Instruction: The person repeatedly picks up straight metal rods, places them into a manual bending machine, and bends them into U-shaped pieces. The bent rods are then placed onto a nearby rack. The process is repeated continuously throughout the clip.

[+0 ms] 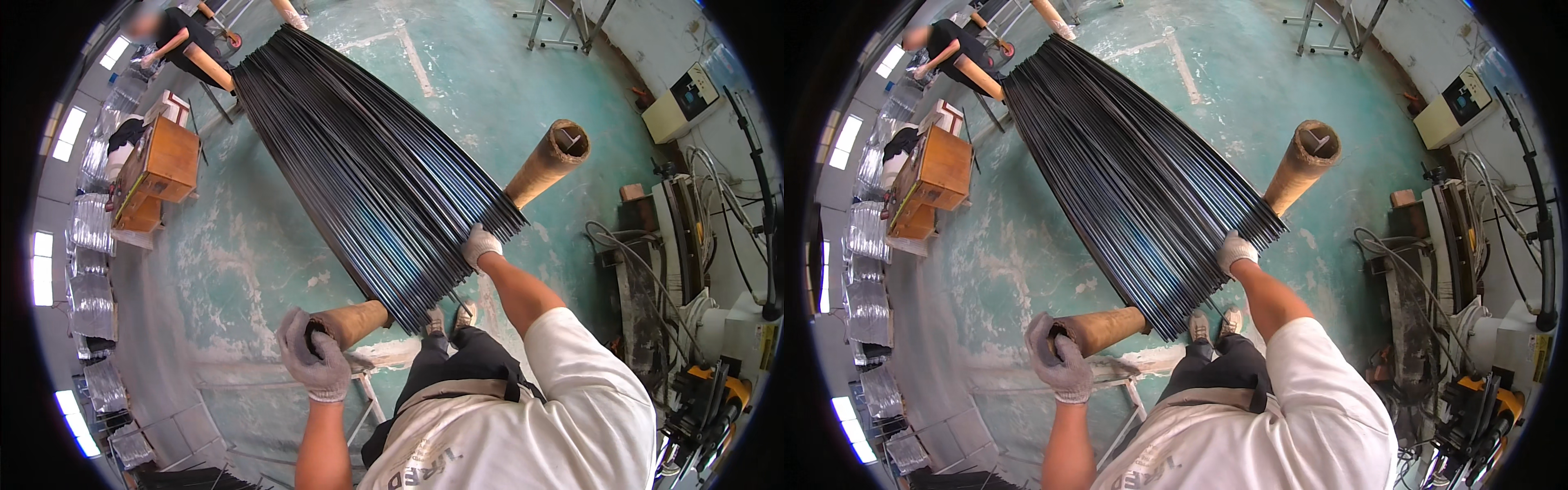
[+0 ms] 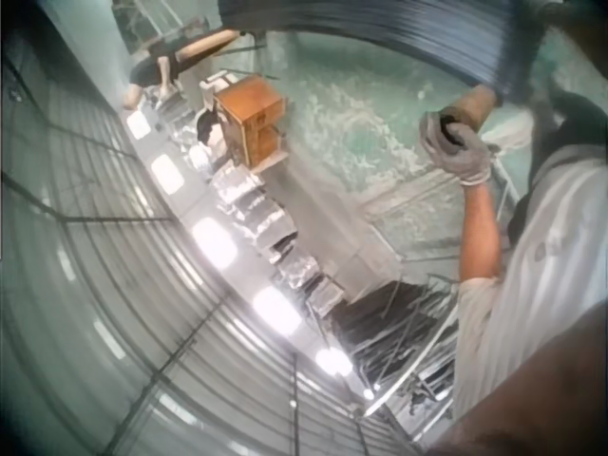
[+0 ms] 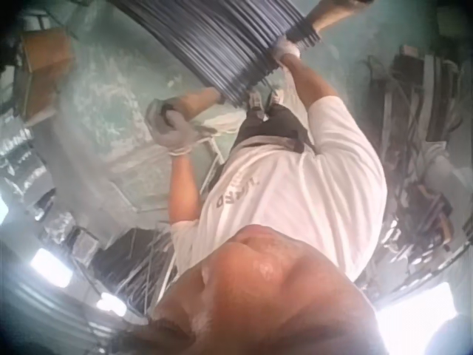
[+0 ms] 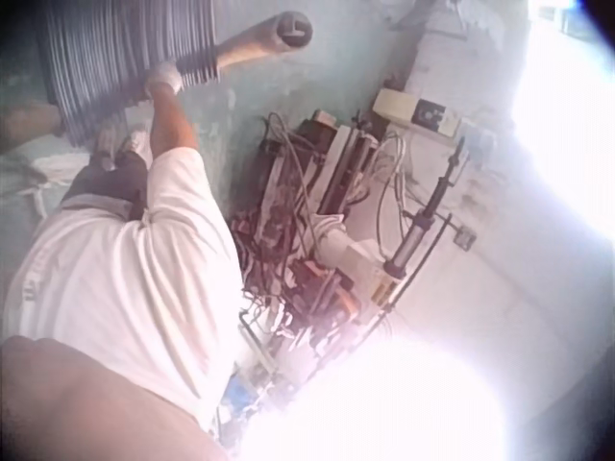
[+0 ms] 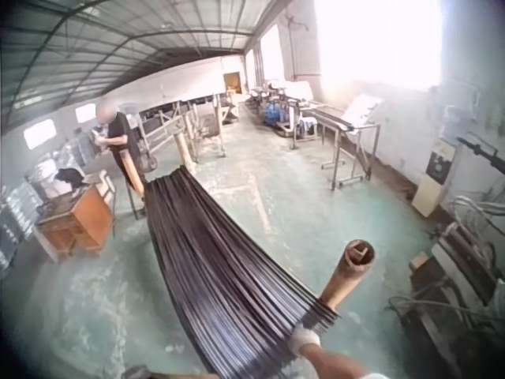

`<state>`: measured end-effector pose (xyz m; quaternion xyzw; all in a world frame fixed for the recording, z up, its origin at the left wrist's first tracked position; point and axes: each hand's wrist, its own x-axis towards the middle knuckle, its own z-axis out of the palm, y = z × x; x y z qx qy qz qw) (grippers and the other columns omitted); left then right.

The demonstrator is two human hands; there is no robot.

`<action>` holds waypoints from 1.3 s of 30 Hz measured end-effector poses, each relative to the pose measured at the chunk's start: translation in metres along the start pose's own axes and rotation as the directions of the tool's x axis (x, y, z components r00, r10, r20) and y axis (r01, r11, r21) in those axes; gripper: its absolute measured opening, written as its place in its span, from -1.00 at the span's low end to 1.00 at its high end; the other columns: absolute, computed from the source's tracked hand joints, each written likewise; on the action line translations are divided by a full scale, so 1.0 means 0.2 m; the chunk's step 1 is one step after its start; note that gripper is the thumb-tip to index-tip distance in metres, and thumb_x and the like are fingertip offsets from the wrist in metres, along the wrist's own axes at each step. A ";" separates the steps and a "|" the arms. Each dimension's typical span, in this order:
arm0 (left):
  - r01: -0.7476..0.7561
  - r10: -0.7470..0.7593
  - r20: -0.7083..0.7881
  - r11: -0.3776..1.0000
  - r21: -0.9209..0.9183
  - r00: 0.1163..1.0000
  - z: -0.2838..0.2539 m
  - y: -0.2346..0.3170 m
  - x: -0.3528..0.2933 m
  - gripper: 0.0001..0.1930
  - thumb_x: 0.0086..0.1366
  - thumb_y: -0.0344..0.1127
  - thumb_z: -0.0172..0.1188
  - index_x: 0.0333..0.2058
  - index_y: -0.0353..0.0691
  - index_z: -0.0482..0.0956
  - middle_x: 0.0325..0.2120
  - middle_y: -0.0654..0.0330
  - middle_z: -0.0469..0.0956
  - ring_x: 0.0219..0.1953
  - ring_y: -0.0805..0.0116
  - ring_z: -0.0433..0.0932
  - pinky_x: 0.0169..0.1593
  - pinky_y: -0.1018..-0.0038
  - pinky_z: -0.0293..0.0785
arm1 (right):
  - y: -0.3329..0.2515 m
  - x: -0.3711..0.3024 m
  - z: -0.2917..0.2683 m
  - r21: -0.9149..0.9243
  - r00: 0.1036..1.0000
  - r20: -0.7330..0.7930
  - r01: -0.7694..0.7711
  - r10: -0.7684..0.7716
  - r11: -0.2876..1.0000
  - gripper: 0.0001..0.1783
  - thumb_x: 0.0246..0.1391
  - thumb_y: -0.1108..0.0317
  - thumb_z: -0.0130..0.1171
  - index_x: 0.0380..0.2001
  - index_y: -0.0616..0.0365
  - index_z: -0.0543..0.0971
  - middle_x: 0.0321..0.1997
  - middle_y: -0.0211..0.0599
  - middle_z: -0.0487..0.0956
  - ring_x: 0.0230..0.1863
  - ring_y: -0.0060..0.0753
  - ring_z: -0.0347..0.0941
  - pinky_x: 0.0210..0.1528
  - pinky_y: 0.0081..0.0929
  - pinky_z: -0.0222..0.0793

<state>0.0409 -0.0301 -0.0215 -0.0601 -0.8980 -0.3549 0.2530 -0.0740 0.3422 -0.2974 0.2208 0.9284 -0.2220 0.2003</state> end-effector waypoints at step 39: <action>0.923 0.328 0.866 -0.055 -0.380 0.376 1.17 1.89 -0.23 -0.90 0.56 -0.42 0.18 -0.05 -0.28 0.60 -0.22 0.14 0.62 -0.12 0.23 0.61 0.16 0.25 0.63 | 2.91 -4.16 0.18 0.545 -0.192 -0.535 -0.822 0.822 0.163 -0.78 0.03 0.35 0.42 -0.22 0.11 0.71 -0.14 0.05 0.71 0.08 0.28 0.61 0.18 0.03 0.56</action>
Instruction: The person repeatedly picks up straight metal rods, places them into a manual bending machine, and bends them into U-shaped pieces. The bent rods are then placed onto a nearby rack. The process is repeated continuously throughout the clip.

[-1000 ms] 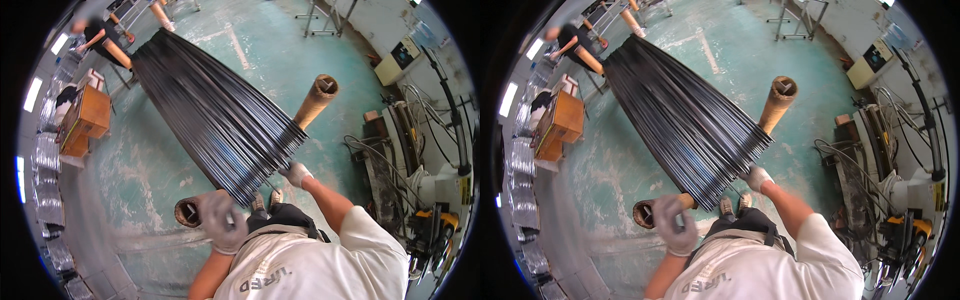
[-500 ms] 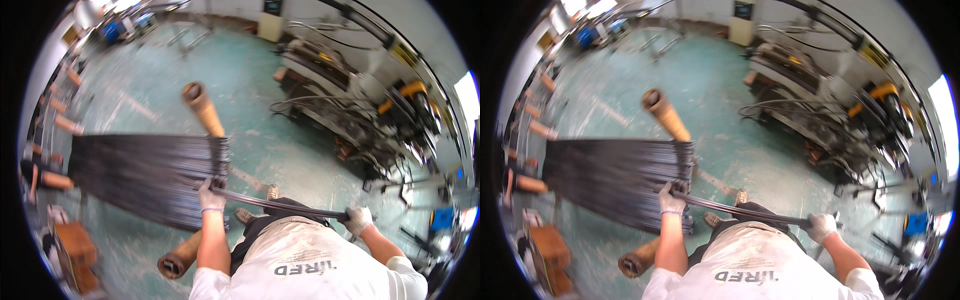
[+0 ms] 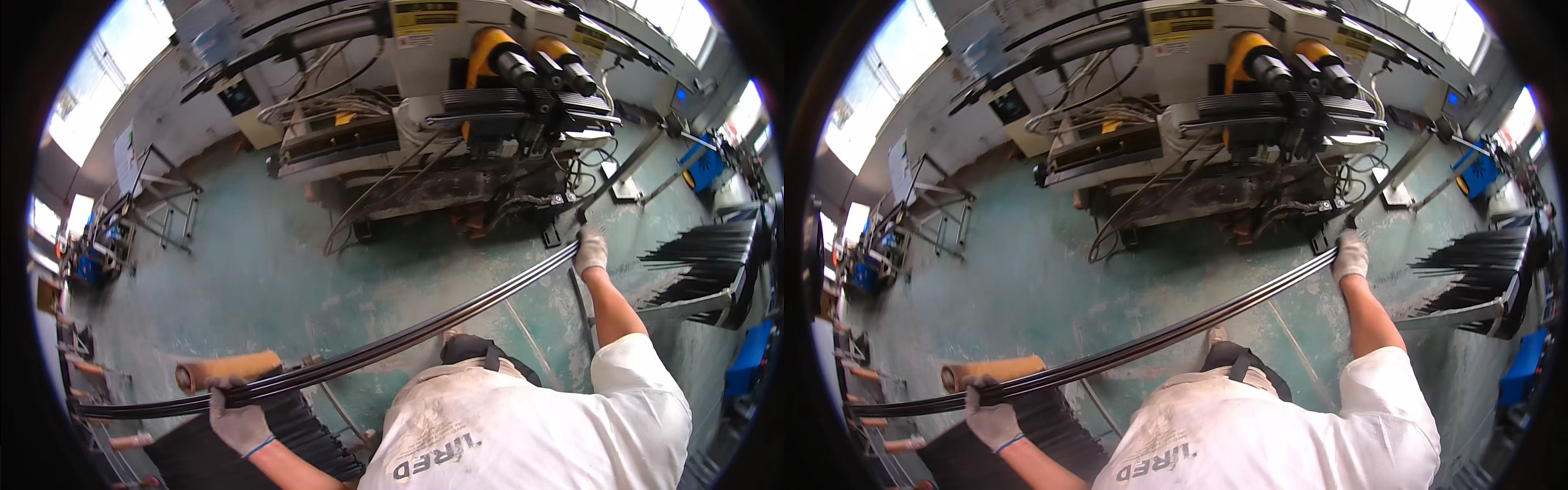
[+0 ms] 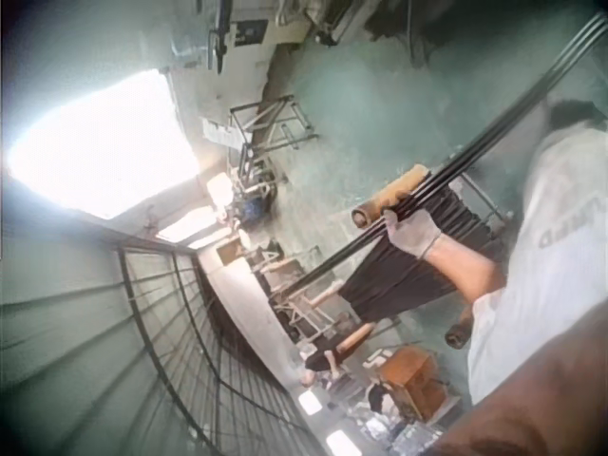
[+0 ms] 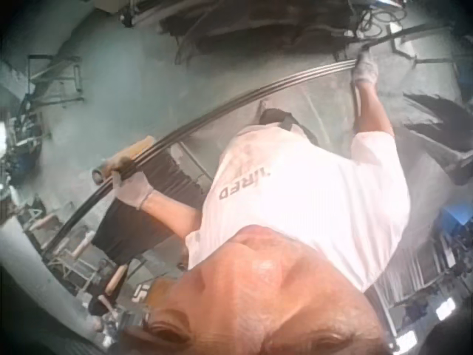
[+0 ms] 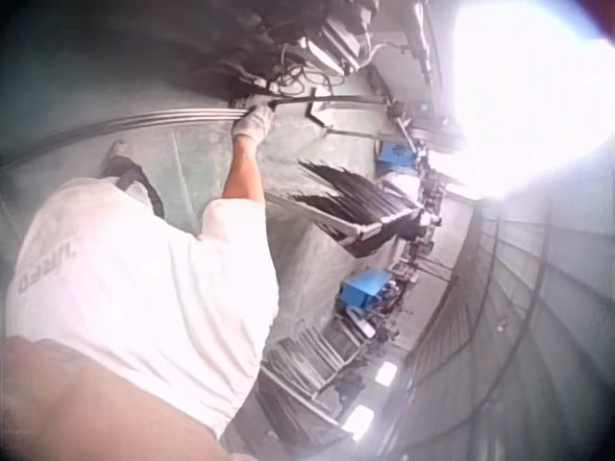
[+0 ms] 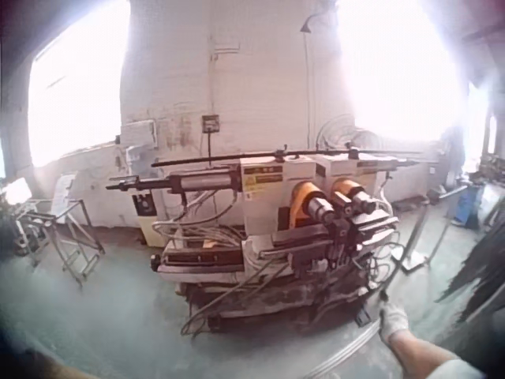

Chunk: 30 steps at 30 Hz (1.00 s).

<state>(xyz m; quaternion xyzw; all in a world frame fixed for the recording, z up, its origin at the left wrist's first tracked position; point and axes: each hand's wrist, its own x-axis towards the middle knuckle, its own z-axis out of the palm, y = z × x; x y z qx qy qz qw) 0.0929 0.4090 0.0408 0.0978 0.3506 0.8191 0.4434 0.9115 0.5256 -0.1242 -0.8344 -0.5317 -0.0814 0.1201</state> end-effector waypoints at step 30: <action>0.380 -0.429 0.237 0.897 0.225 0.872 1.53 -1.96 1.73 -0.66 0.64 -0.14 0.17 -0.05 -0.35 0.71 -0.07 0.04 0.72 0.02 0.10 0.69 0.28 0.17 0.59 | -0.58 1.85 0.14 0.807 0.801 0.437 -0.147 0.410 -0.572 -0.61 0.45 0.04 0.29 -0.02 0.18 0.74 -0.07 -0.29 0.81 -0.16 -0.15 0.74 0.01 -0.14 0.72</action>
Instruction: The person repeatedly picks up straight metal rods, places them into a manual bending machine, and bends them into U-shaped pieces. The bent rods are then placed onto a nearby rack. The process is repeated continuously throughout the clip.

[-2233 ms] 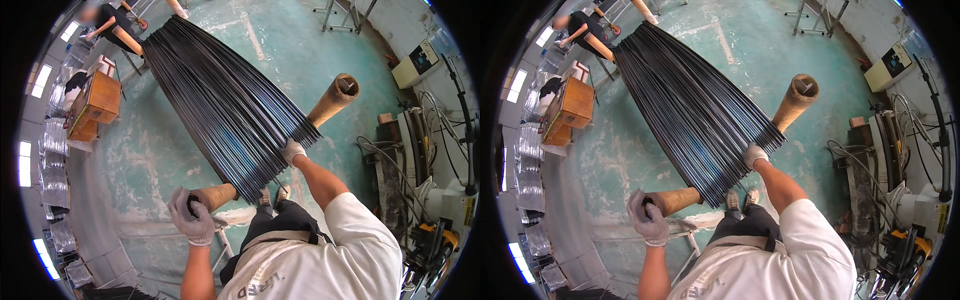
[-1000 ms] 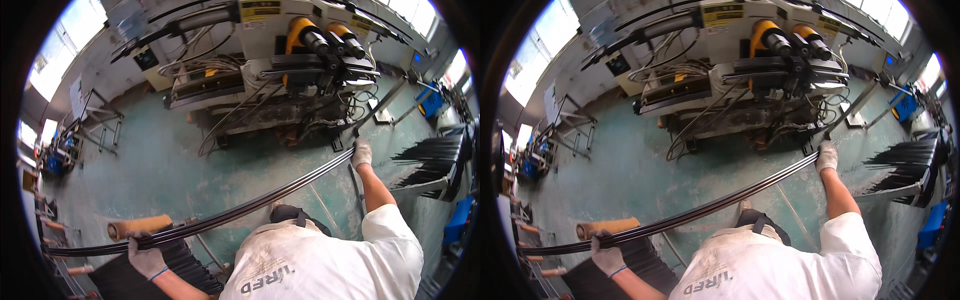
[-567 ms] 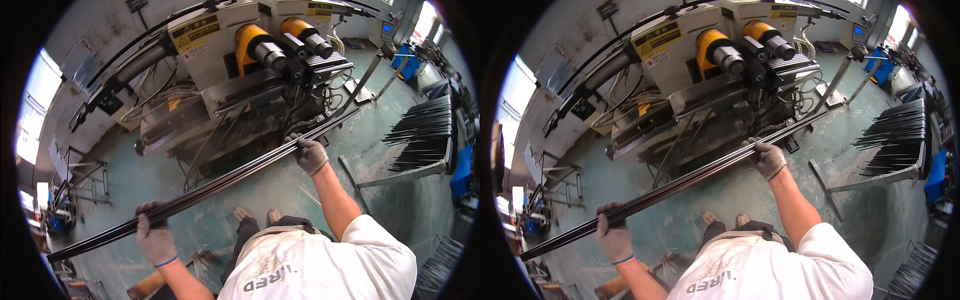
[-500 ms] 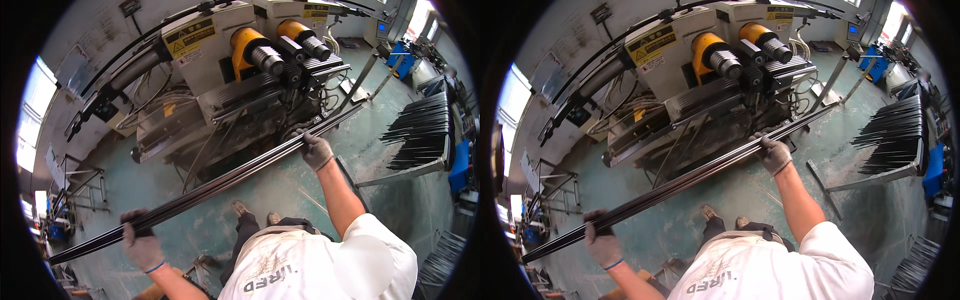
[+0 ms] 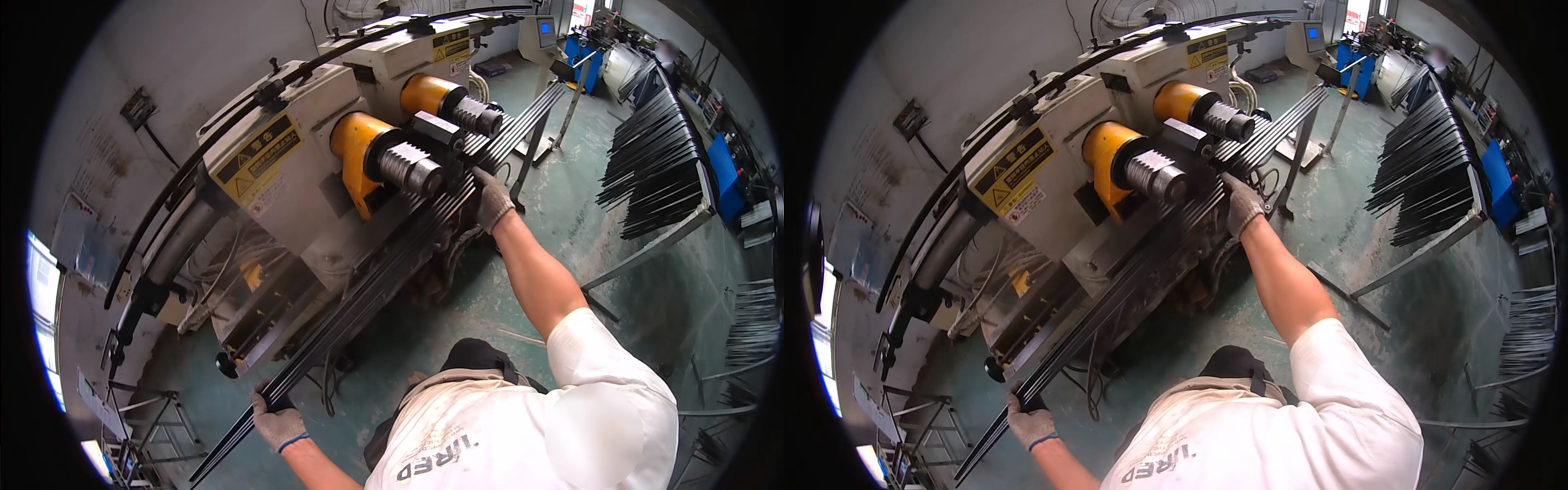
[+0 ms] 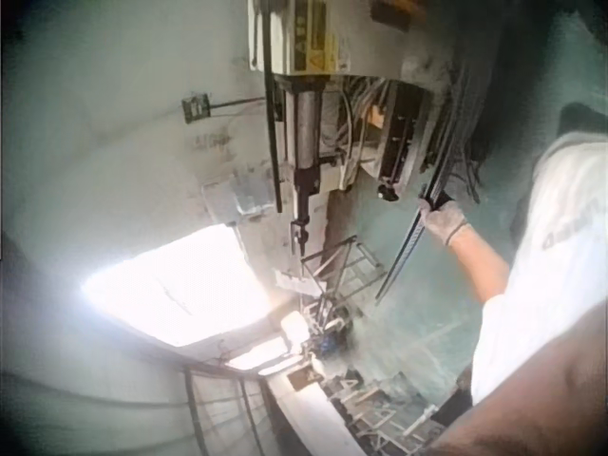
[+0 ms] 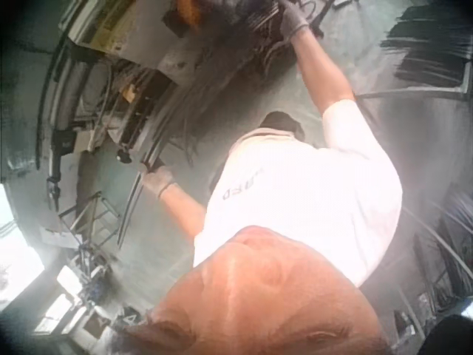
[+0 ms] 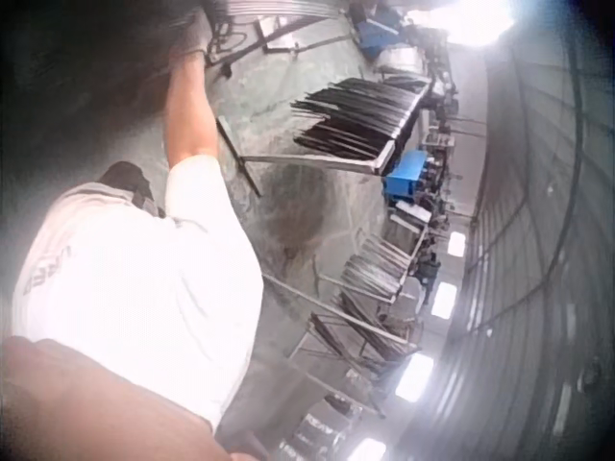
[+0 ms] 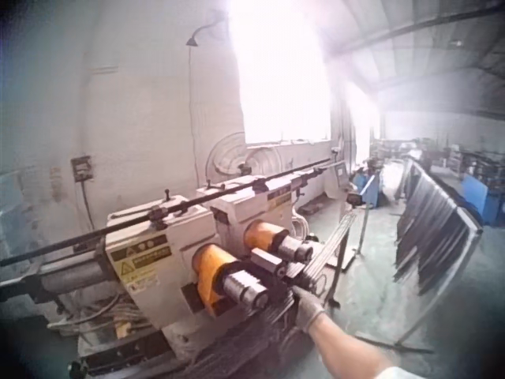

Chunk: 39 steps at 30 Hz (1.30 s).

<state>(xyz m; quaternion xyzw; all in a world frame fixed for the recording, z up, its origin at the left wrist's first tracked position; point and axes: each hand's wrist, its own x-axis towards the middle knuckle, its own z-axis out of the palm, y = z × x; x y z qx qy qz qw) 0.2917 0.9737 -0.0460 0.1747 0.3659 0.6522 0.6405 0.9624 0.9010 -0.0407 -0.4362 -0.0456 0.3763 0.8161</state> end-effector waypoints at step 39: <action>0.033 -0.060 -0.172 0.987 -0.156 0.983 0.62 -0.53 0.39 -0.63 0.59 -0.16 0.25 0.14 -0.31 0.74 0.12 0.07 0.77 0.19 0.08 0.71 0.40 0.15 0.57 | 0.12 0.23 -0.17 -0.216 0.943 -0.262 0.149 -0.204 0.965 -0.55 0.48 0.02 0.30 -0.07 0.29 0.74 -0.15 -0.44 0.73 -0.13 -0.50 0.59 0.01 -0.40 0.53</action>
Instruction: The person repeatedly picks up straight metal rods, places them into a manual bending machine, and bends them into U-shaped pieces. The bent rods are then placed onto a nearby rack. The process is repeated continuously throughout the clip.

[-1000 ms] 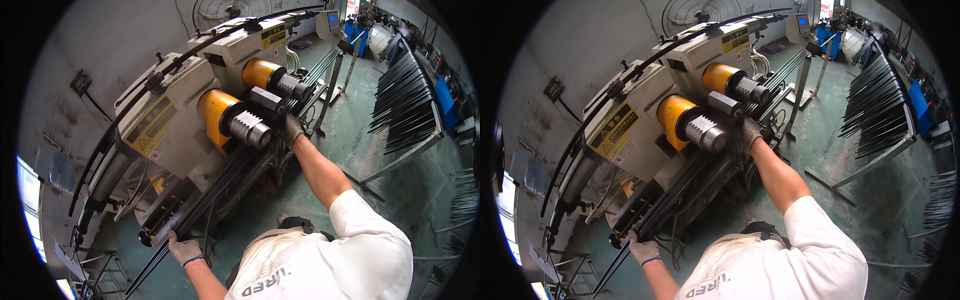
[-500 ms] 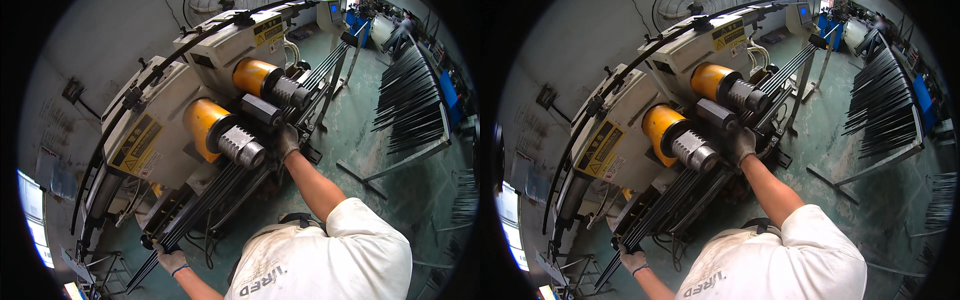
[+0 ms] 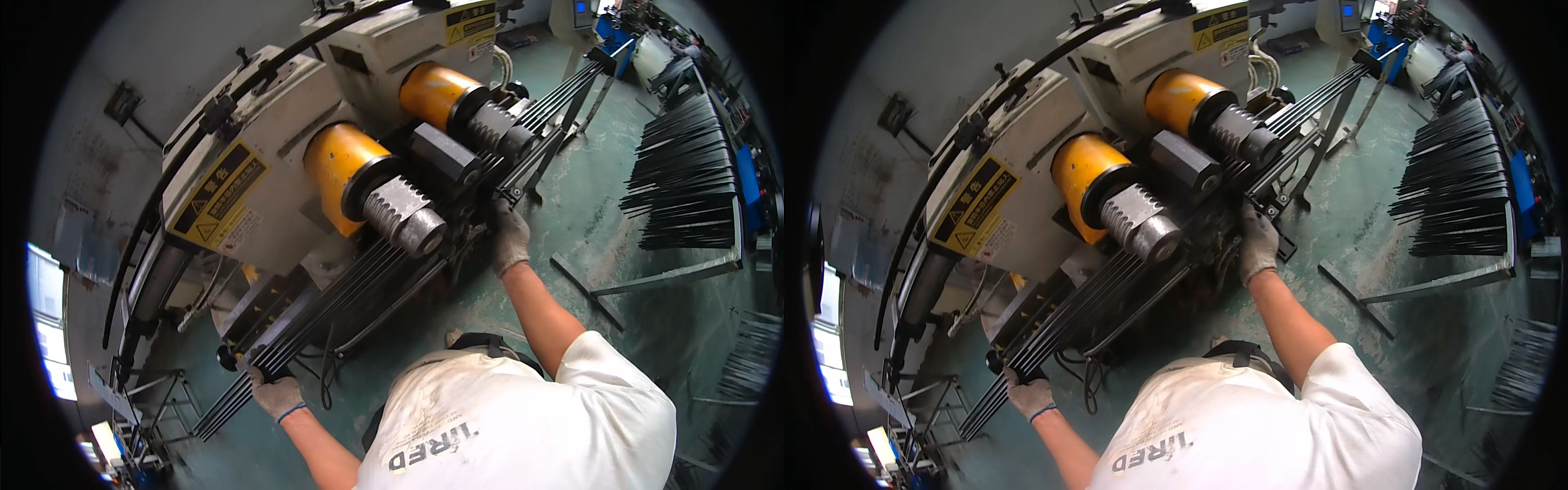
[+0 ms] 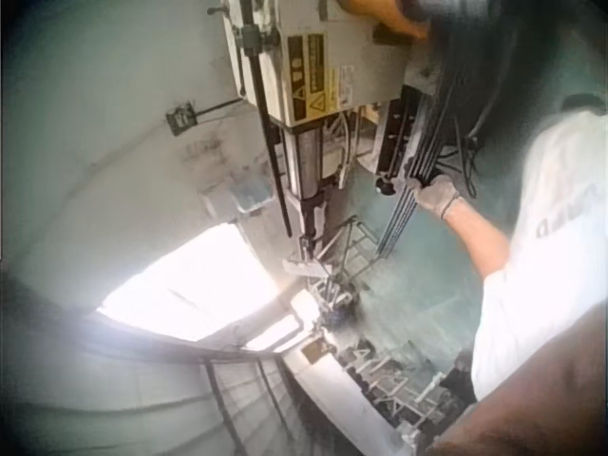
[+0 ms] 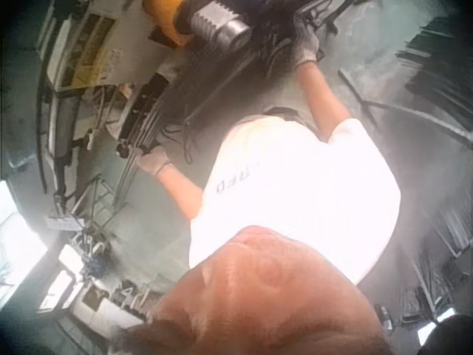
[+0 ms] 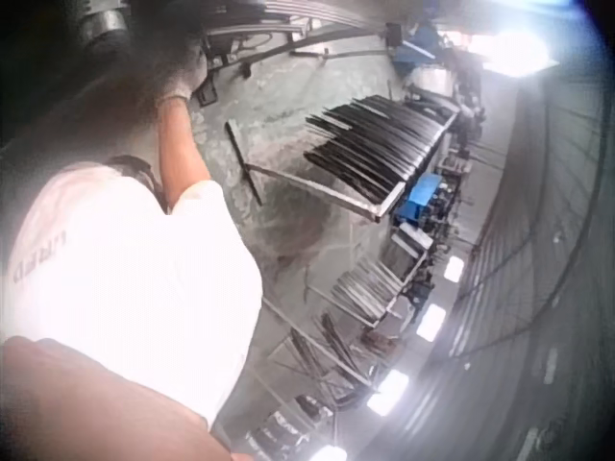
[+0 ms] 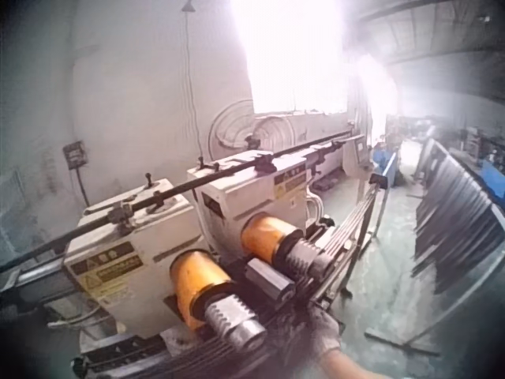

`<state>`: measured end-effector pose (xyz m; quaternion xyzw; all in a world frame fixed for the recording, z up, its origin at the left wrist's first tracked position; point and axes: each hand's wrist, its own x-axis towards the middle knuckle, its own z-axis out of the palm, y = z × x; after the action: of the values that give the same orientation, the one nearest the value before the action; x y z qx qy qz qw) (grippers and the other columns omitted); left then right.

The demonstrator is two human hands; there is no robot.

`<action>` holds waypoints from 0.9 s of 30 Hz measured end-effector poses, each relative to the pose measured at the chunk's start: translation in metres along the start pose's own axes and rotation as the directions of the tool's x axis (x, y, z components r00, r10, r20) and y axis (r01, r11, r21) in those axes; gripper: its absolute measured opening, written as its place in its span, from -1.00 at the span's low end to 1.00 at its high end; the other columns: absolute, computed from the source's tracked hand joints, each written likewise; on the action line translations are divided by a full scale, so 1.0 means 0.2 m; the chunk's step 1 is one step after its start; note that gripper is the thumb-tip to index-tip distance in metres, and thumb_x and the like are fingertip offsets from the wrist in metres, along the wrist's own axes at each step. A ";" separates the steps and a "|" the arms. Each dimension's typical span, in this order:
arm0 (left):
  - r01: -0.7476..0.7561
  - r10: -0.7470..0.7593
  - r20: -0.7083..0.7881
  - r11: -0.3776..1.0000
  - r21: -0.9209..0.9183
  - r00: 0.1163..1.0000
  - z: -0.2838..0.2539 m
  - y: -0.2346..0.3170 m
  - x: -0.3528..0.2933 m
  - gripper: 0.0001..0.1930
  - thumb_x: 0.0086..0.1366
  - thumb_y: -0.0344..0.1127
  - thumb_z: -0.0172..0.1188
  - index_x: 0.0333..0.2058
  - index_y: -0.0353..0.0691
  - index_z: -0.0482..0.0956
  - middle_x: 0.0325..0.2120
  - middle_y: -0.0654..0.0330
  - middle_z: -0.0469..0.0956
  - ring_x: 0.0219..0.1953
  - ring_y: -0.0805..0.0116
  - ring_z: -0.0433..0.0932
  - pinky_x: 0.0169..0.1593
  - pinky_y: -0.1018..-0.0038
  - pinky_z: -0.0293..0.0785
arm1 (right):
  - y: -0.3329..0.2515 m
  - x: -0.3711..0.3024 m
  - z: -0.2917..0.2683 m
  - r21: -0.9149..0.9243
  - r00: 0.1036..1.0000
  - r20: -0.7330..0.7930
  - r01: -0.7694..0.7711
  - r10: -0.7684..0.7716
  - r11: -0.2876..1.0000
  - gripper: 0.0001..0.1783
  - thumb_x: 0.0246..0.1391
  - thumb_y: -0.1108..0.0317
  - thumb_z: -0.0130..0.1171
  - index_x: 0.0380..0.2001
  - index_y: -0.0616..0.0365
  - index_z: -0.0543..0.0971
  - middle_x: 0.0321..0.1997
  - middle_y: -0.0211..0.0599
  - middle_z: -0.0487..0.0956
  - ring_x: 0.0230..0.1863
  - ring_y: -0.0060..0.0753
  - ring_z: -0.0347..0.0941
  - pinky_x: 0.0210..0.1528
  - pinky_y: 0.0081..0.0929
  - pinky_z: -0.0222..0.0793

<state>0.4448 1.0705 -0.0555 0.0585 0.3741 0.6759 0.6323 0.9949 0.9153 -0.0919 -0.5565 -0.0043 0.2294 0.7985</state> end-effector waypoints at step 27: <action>-0.067 0.071 0.039 0.995 -0.076 0.997 -0.40 0.68 0.11 -0.68 0.61 -0.22 0.19 0.17 -0.29 0.63 0.14 0.06 0.71 0.21 0.03 0.66 0.40 0.04 0.55 | 0.80 -0.43 -0.82 -0.570 0.912 0.005 -0.335 0.411 0.750 -0.78 0.39 0.18 0.28 -0.30 0.06 0.64 -0.47 -0.49 0.61 -0.53 -0.57 0.46 -0.50 -0.50 0.23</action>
<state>0.2855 1.0663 -0.0429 0.0616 0.3333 0.7095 0.6179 0.9029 0.7817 -0.2744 -0.7380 -0.0116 0.4087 0.5369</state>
